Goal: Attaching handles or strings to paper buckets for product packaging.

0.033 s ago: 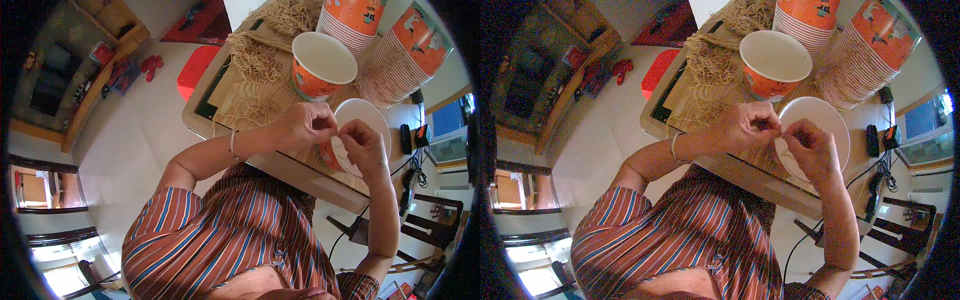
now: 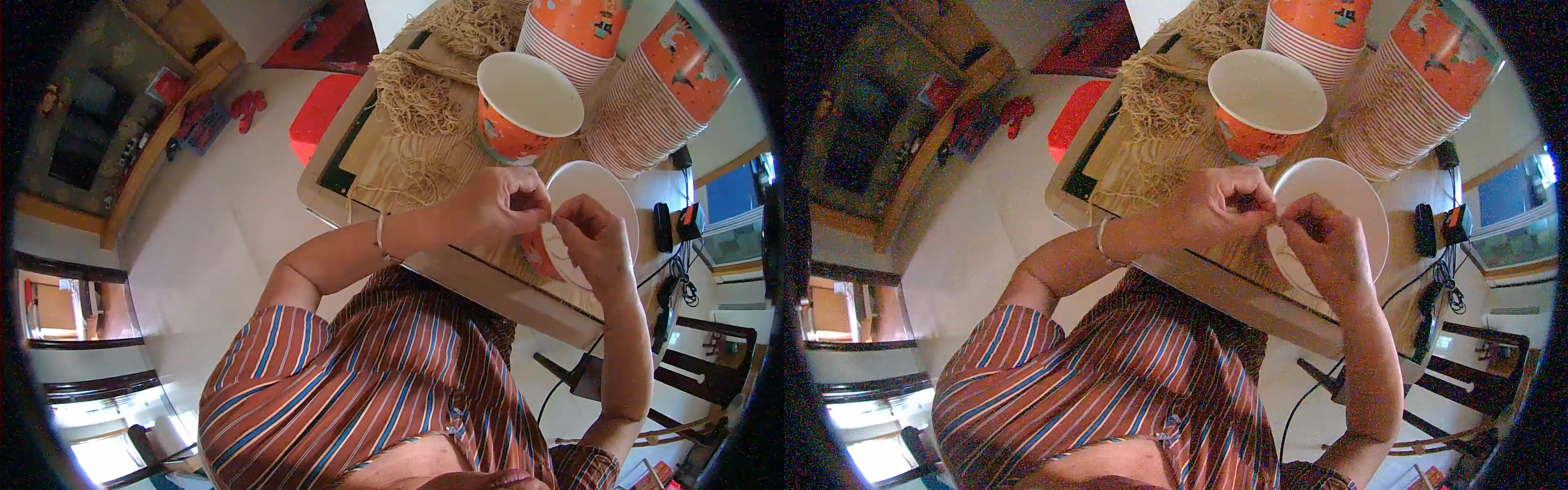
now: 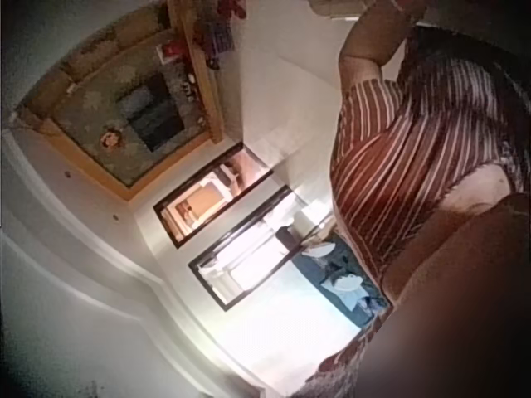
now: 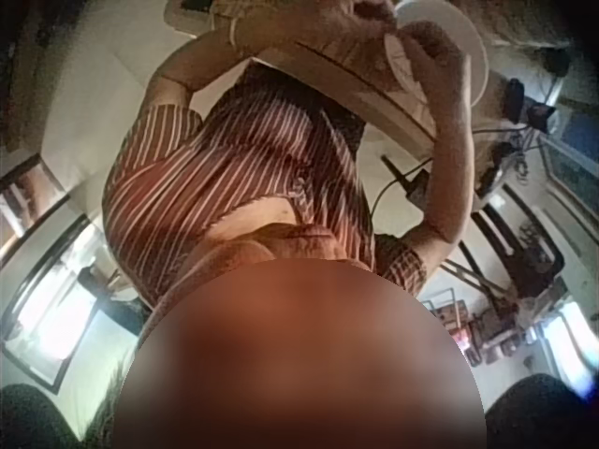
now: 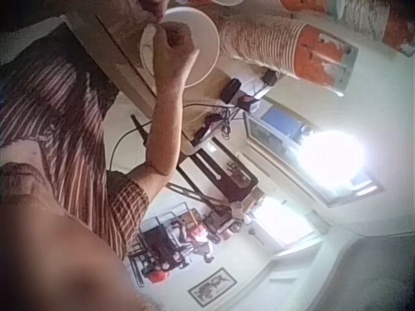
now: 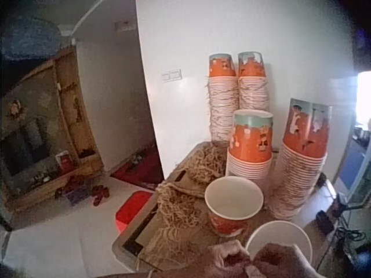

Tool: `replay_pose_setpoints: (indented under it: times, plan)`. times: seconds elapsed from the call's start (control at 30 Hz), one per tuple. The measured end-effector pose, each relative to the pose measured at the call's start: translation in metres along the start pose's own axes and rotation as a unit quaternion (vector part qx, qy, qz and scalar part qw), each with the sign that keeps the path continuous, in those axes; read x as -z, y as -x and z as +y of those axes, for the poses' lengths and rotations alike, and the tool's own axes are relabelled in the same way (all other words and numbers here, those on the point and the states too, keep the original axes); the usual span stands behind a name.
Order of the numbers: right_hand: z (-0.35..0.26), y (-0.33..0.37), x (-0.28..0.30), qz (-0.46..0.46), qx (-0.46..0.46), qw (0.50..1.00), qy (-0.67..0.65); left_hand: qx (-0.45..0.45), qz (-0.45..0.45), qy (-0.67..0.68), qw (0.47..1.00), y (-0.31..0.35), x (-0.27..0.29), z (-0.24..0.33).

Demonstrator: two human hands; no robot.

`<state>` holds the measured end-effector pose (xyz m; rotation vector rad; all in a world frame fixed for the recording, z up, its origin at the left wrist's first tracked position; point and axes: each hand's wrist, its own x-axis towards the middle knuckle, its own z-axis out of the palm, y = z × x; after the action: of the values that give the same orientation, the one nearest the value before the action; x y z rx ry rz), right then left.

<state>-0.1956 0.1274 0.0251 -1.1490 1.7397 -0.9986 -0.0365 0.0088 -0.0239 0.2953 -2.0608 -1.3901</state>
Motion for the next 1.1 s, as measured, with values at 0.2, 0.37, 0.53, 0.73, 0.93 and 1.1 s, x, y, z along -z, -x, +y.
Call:
replay_pose_setpoints:
  times: [0.2, 0.37, 0.53, 0.73, 0.93, 1.1]
  plan:
    - [0.004, 0.001, -0.006, 0.049, 0.115, 0.986, 0.107, 0.087, -0.049, 0.216, 0.971, 0.0, -0.002, -0.013]
    - [-0.003, 0.007, -0.01, 0.071, 0.165, 0.976, 0.124, 0.172, -0.056, 0.312, 0.933, 0.003, -0.001, -0.009]
    - [-0.002, 0.015, -0.009, 0.055, 0.144, 0.986, 0.069, 0.195, -0.087, 0.346, 0.914, 0.003, 0.0, -0.007]
    - [-0.01, 0.021, -0.011, 0.065, 0.194, 0.965, 0.162, 0.2, -0.058, 0.385, 0.899, 0.004, -0.004, -0.012]
    - [-0.007, 0.02, -0.016, 0.104, 0.237, 0.938, 0.229, 0.178, -0.07, 0.337, 0.922, 0.001, -0.002, -0.012]
    - [-0.012, 0.022, -0.017, 0.109, 0.271, 0.916, 0.275, 0.082, -0.057, 0.212, 0.972, -0.001, -0.003, -0.015]
